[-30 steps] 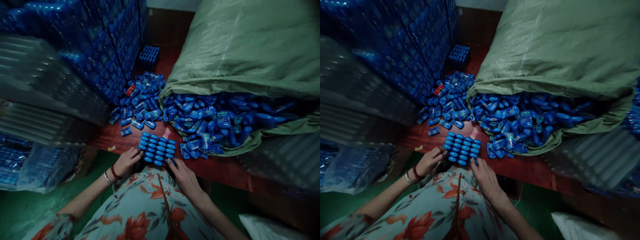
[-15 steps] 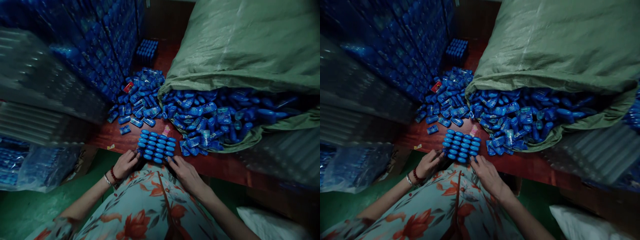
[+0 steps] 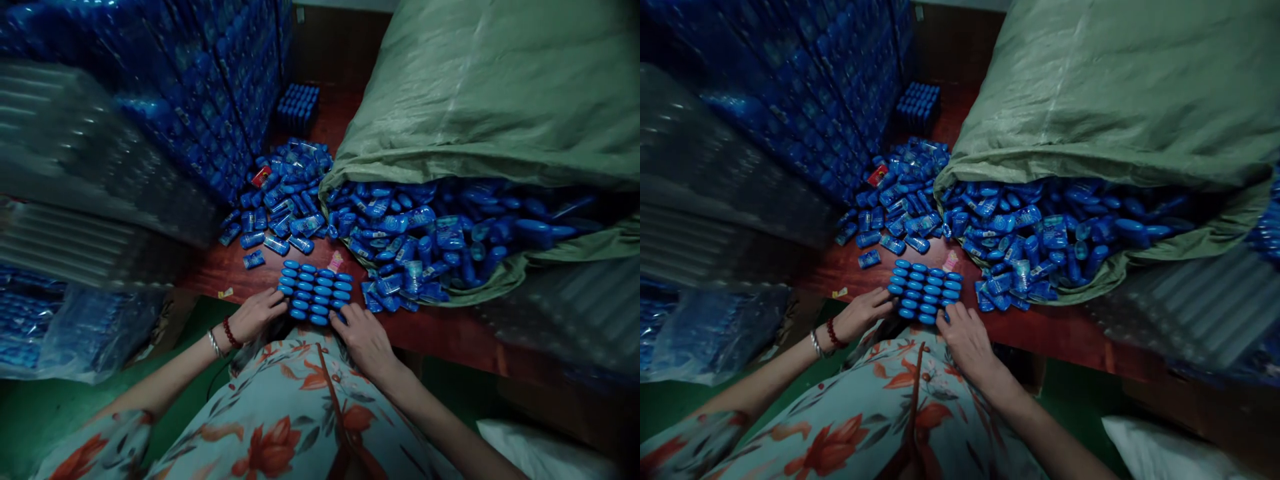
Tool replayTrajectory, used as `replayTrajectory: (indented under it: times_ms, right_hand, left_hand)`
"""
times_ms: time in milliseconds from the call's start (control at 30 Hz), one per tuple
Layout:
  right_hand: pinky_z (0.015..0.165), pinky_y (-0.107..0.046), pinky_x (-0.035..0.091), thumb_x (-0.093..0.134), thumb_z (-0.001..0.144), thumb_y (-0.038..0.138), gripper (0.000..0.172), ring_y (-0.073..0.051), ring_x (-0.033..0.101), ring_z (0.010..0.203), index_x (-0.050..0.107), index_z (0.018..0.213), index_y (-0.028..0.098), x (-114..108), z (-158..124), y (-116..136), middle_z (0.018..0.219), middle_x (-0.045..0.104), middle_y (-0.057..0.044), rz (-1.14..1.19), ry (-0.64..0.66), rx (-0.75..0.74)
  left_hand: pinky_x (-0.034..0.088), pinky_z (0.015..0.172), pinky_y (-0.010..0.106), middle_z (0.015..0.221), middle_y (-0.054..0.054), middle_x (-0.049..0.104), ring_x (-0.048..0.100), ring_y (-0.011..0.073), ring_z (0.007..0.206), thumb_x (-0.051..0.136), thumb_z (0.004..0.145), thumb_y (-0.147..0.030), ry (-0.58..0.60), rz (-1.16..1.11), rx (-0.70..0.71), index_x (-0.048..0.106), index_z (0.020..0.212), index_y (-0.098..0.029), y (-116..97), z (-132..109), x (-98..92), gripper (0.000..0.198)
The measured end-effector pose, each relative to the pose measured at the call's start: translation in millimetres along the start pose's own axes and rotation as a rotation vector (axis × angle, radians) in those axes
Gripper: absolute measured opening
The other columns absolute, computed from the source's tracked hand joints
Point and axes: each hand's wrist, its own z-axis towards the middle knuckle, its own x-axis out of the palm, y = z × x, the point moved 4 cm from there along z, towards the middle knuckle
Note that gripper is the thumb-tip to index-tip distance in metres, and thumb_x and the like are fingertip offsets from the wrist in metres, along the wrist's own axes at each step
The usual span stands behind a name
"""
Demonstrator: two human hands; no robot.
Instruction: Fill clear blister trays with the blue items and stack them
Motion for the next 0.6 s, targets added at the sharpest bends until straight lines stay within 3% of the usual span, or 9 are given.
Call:
replayTrajectory:
  times_ms: [133, 233, 333, 400, 467, 533, 600]
  right_hand:
    - [0.063, -0.031, 0.034, 0.049, 0.085, 0.010, 0.026, -0.020, 0.047, 0.077, 0.062, 0.106, 0.017, -2.7, 0.7, -4.1, 0.084, 0.057, -0.007, 0.013, -0.103, 0.017]
    - [0.064, -0.030, 0.033, 0.047, 0.085, 0.009, 0.032, -0.018, 0.047, 0.075, 0.061, 0.112, 0.018, -1.9, -3.7, -8.9, 0.081, 0.056, -0.006, 0.113, -0.147, -0.009]
    - [0.067, -0.029, 0.037, 0.046, 0.088, 0.013, 0.034, -0.015, 0.049, 0.073, 0.057, 0.120, 0.020, -6.1, -12.1, -18.6, 0.078, 0.056, -0.003, 0.366, -0.284, 0.075]
    - [0.068, -0.027, 0.041, 0.047, 0.090, 0.017, 0.031, -0.014, 0.052, 0.072, 0.059, 0.118, 0.021, -9.5, -20.3, -28.4, 0.079, 0.057, -0.003, 0.596, -0.429, 0.240]
    - [0.069, -0.026, 0.044, 0.048, 0.090, 0.021, 0.026, -0.013, 0.055, 0.074, 0.063, 0.111, 0.022, -8.7, -30.7, -36.3, 0.083, 0.059, -0.003, 0.789, -0.537, 0.430]
    - [0.066, -0.026, 0.045, 0.050, 0.089, 0.026, 0.023, -0.013, 0.056, 0.071, 0.067, 0.103, 0.022, -4.0, -42.2, -39.0, 0.081, 0.059, -0.002, 0.912, -0.572, 0.589]
    - [0.060, -0.024, 0.045, 0.052, 0.087, 0.029, 0.021, -0.011, 0.054, 0.062, 0.068, 0.099, 0.022, 2.3, -55.0, -36.7, 0.074, 0.057, 0.000, 0.999, -0.574, 0.715]
  left_hand:
    - [0.039, 0.064, 0.029, 0.097, 0.008, 0.057, 0.048, 0.0170, 0.076, 0.038, 0.092, -0.019, -0.043, 0.090, -0.060, 0.060, 0.103, -0.019, -1.6, -2.0, 0.4, 0.024]
    - [0.042, 0.071, 0.030, 0.108, 0.009, 0.054, 0.051, 0.0182, 0.086, 0.042, 0.092, -0.025, -0.227, 0.027, -0.105, 0.056, 0.116, -0.025, 10.7, -14.0, -2.4, 0.028]
    - [0.044, 0.081, 0.032, 0.112, 0.010, 0.049, 0.051, 0.0203, 0.098, 0.045, 0.090, -0.031, -0.410, -0.081, -0.442, 0.050, 0.123, -0.023, 51.5, -24.5, 0.5, 0.034]
    - [0.045, 0.082, 0.036, 0.109, 0.012, 0.049, 0.051, 0.0238, 0.099, 0.053, 0.085, -0.039, -0.364, -0.053, -0.669, 0.050, 0.123, -0.018, 81.4, -26.1, 9.7, 0.043]
    - [0.045, 0.080, 0.038, 0.102, 0.012, 0.052, 0.053, 0.0257, 0.093, 0.054, 0.084, -0.040, -0.237, 0.023, -0.765, 0.055, 0.117, -0.016, 101.5, -23.1, 18.5, 0.041]
    - [0.045, 0.074, 0.036, 0.092, 0.011, 0.055, 0.055, 0.0242, 0.085, 0.046, 0.088, -0.032, -0.175, 0.050, -0.793, 0.059, 0.108, -0.015, 106.9, -20.3, 19.3, 0.029]
    - [0.045, 0.071, 0.032, 0.089, 0.010, 0.057, 0.056, 0.0216, 0.081, 0.038, 0.090, -0.025, -0.254, -0.009, -0.786, 0.058, 0.106, -0.014, 93.9, -19.5, 8.0, 0.027]
